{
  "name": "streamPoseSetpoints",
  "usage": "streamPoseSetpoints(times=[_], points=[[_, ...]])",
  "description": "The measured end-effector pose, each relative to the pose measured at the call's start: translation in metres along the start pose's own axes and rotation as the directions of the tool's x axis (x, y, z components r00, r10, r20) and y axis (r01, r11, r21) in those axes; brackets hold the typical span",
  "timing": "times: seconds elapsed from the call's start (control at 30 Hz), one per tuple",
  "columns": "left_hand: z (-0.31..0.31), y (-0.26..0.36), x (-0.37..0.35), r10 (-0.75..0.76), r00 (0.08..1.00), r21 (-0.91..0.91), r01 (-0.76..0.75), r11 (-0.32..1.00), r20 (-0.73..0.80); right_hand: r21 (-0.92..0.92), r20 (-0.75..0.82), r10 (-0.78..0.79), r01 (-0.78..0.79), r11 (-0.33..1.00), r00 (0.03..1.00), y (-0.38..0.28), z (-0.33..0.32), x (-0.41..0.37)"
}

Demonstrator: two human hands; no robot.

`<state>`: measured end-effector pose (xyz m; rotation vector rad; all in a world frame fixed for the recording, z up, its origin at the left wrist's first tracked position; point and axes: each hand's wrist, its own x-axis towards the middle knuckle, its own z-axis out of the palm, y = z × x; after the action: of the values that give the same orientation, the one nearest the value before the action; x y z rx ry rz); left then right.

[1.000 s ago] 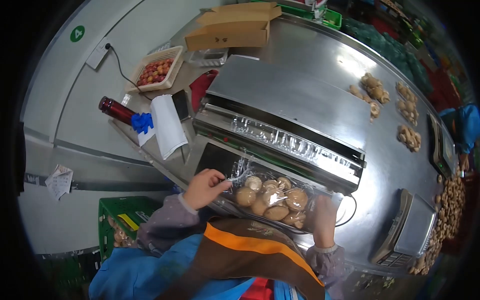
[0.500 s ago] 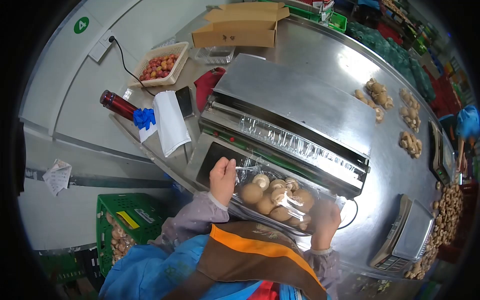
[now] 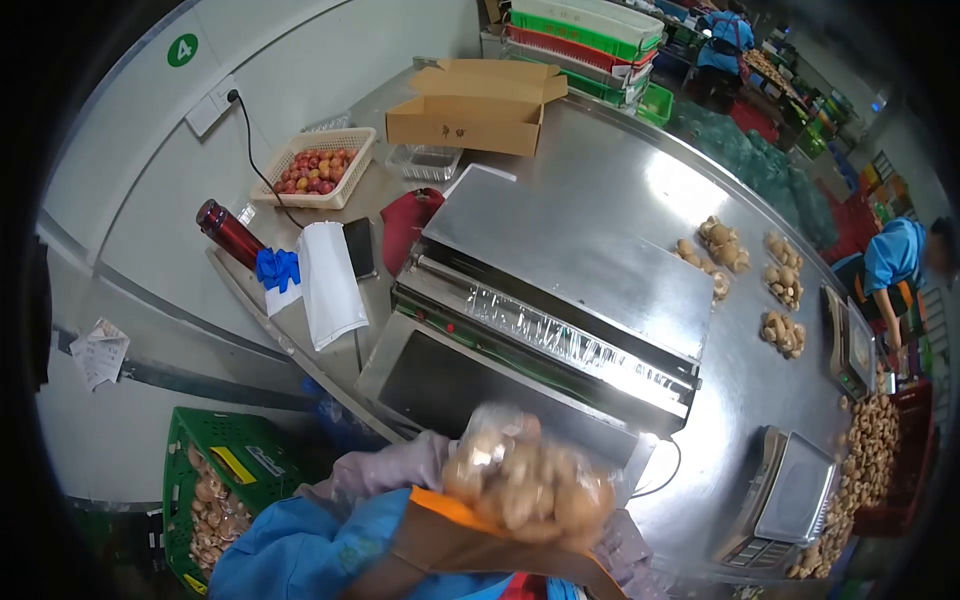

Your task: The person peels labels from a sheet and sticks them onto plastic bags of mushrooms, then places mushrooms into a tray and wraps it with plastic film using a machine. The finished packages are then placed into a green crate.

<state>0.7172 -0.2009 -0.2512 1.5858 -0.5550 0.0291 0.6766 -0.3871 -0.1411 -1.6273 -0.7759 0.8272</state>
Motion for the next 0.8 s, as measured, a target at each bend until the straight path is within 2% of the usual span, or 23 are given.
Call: streamPoseSetpoints(times=[0.03, 0.07, 0.13, 0.17, 0.2, 0.23, 0.27, 0.3, 0.33, 0.37, 0.4, 0.47, 0.5, 0.53, 0.57, 0.6, 0.67, 0.7, 0.73, 0.8], points=[[0.000, 0.032, 0.001, -0.066, 0.991, -0.255, 0.093, 0.962, 0.113, -0.013, 0.231, 0.032, -0.030, 0.999, 0.972, -0.020, 0.005, -0.001], [0.002, 0.073, 0.001, -0.108, 0.967, -0.484, 0.211, 0.849, 0.232, -0.053, 0.362, 0.081, -0.066, 0.996, 0.928, -0.031, 0.011, -0.004], [0.002, 0.130, 0.001, -0.087, 0.889, -0.782, 0.438, 0.443, 0.449, -0.192, 0.516, 0.210, -0.127, 0.973, 0.831, -0.039, 0.024, -0.003], [0.003, 0.138, 0.004, -0.094, 0.892, -0.787, 0.436, 0.436, 0.443, -0.296, 0.519, 0.290, -0.149, 0.944, 0.804, -0.038, 0.029, -0.001], [0.007, 0.144, 0.007, 0.022, 0.945, -0.703, 0.227, 0.674, 0.326, -0.432, 0.478, 0.383, -0.168, 0.886, 0.790, -0.034, 0.035, 0.001], [0.012, 0.147, 0.008, 0.168, 0.957, -0.548, -0.011, 0.836, 0.238, -0.547, 0.430, 0.460, -0.181, 0.817, 0.777, -0.027, 0.041, 0.003], [0.020, 0.140, 0.006, 0.164, 0.959, -0.550, -0.011, 0.835, 0.230, -0.668, 0.354, 0.536, -0.194, 0.718, 0.766, -0.021, 0.042, 0.006], [0.028, 0.129, 0.005, 0.286, 0.877, -0.539, -0.038, 0.842, 0.385, -0.765, 0.261, 0.602, -0.219, 0.606, 0.754, -0.016, 0.039, 0.010], [0.032, 0.121, 0.002, 0.393, 0.750, -0.529, -0.069, 0.846, 0.531, -0.823, 0.152, 0.656, -0.273, 0.498, 0.739, -0.013, 0.031, 0.012], [0.037, 0.114, -0.001, 0.440, 0.652, -0.545, -0.049, 0.837, 0.617, -0.835, 0.041, 0.671, -0.343, 0.430, 0.741, -0.014, 0.020, 0.013], [0.040, 0.112, -0.004, 0.439, 0.617, -0.549, -0.014, 0.836, 0.653, -0.803, -0.047, 0.667, -0.425, 0.418, 0.744, -0.019, 0.004, 0.017], [0.045, 0.110, -0.009, 0.422, 0.584, -0.553, 0.056, 0.831, 0.693, -0.532, -0.162, 0.504, -0.506, 0.679, 0.848, -0.041, -0.028, 0.019], [0.046, 0.109, -0.011, 0.407, 0.587, -0.552, 0.083, 0.830, 0.700, -0.379, -0.152, 0.318, -0.353, 0.856, 0.936, -0.071, -0.032, 0.024], [0.050, 0.108, -0.014, 0.393, 0.594, -0.555, 0.111, 0.824, 0.702, -0.210, -0.183, 0.116, -0.154, 0.965, 0.976, -0.105, -0.031, 0.028], [0.053, 0.108, -0.016, 0.373, 0.603, -0.551, 0.136, 0.824, 0.706, -0.411, -0.067, -0.138, 0.098, 0.907, 0.988, -0.127, -0.024, 0.032], [0.054, 0.110, -0.020, 0.351, 0.616, -0.544, 0.153, 0.825, 0.705, -0.557, 0.098, -0.359, 0.350, 0.753, 0.928, -0.142, -0.015, 0.038], [0.053, 0.110, -0.027, 0.298, 0.666, -0.532, 0.177, 0.828, 0.685, -0.437, 0.252, -0.306, 0.390, 0.811, 0.918, -0.147, 0.016, 0.030], [0.053, 0.111, -0.030, 0.264, 0.694, -0.526, 0.193, 0.828, 0.670, -0.332, 0.404, -0.066, 0.213, 0.919, 0.912, -0.152, 0.017, 0.022], [0.052, 0.111, -0.034, 0.235, 0.727, -0.524, 0.198, 0.828, 0.645, -0.327, 0.442, -0.074, 0.238, 0.915, 0.894, -0.154, 0.013, 0.017], [0.054, 0.110, -0.041, 0.177, 0.798, -0.521, 0.193, 0.831, 0.577, -0.253, 0.519, 0.148, -0.014, 0.967, 0.842, -0.155, -0.008, 0.010]])
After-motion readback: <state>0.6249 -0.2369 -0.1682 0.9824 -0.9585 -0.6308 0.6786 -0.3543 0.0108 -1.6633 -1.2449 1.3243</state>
